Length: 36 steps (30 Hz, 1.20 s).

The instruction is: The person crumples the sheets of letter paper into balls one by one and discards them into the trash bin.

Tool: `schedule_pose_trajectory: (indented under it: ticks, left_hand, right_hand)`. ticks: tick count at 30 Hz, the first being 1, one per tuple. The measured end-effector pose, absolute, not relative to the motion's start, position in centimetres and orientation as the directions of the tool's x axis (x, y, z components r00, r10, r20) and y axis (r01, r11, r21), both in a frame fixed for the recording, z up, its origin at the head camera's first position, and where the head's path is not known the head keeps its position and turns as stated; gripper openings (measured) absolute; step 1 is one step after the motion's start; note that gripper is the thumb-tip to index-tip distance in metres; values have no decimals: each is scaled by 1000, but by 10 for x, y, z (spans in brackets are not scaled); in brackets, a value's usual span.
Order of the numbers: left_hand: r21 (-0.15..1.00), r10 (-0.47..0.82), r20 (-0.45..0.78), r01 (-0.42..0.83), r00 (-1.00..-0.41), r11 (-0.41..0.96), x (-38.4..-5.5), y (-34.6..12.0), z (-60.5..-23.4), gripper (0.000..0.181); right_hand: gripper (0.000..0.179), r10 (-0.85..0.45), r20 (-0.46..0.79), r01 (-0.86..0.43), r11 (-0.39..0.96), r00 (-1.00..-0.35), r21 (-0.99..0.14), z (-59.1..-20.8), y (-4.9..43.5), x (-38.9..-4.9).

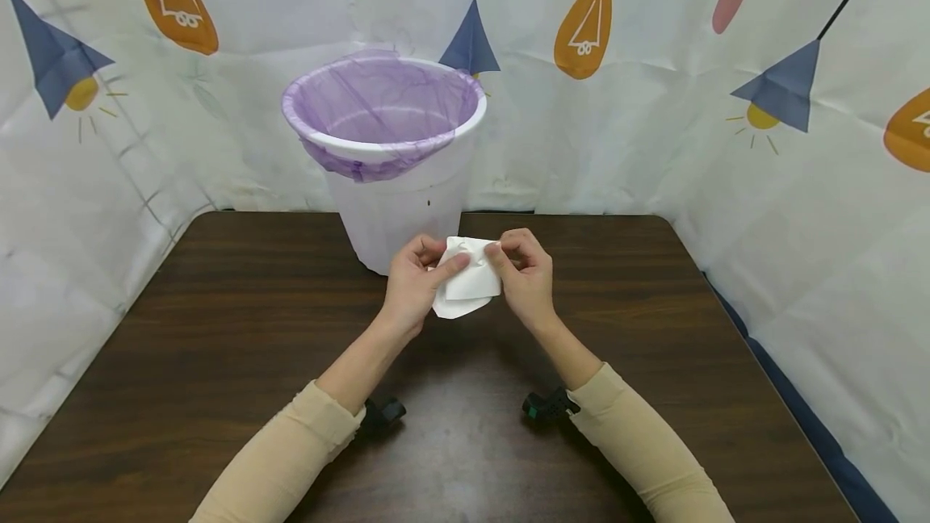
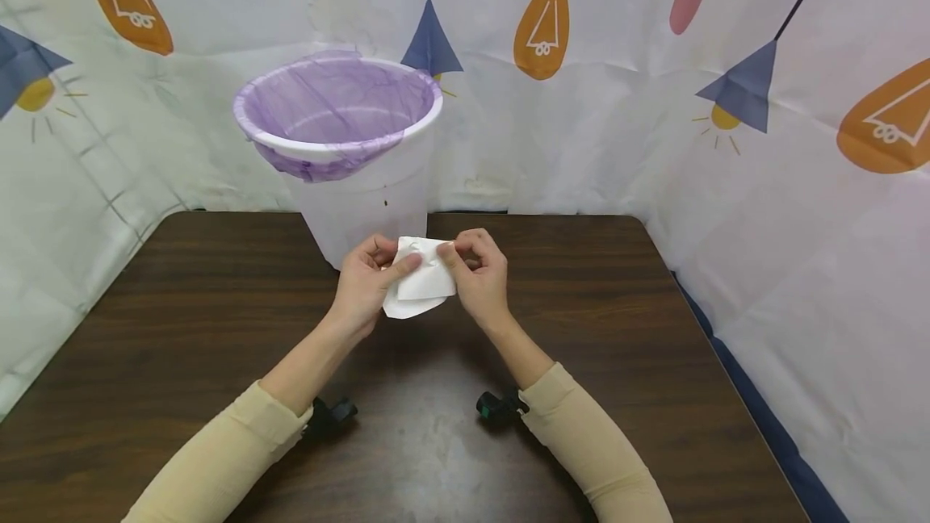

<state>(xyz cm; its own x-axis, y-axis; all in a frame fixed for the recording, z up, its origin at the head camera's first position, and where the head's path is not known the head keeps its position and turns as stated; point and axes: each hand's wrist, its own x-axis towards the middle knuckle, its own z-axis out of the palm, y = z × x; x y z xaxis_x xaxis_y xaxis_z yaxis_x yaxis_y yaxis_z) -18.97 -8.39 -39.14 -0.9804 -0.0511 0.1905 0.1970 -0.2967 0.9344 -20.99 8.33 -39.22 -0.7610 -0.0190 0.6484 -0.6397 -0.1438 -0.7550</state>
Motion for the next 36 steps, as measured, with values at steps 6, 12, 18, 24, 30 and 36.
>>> schedule_pose_trajectory:
  ticks: [6, 12, 18, 24, 30, 36]
  left_hand:
    - [947, -111, 195, 217, -974, -238, -192, -86, -397, 24]
    - [941, -116, 245, 265, -963, -209, -191, -92, -397, 23]
    - [933, -97, 278, 293, -956, -209, -191, -94, -397, 23]
    - [931, -94, 293, 306, -951, -198, -191, -93, -399, 25]
    - [933, -93, 271, 285, -958, -219, -193, -92, -403, 26]
    - [945, -87, 241, 254, -967, -207, -194, -92, -406, 20]
  right_hand:
    - [11, -106, 580, -568, -126, -808, -813, -411, 86, -220]
    - [11, -170, 546, -521, -172, -820, -836, -421, 87, -225]
    - [14, -269, 441, -405, -180, -856, -896, -420, 91, -226]
    - [28, -275, 419, -366, -223, -865, -903, -422, 95, -225]
    - [17, -271, 473, -431, -202, -838, -880, -419, 95, -228]
    - [15, -244, 496, -460, -193, -833, -867, -419, 94, -228]
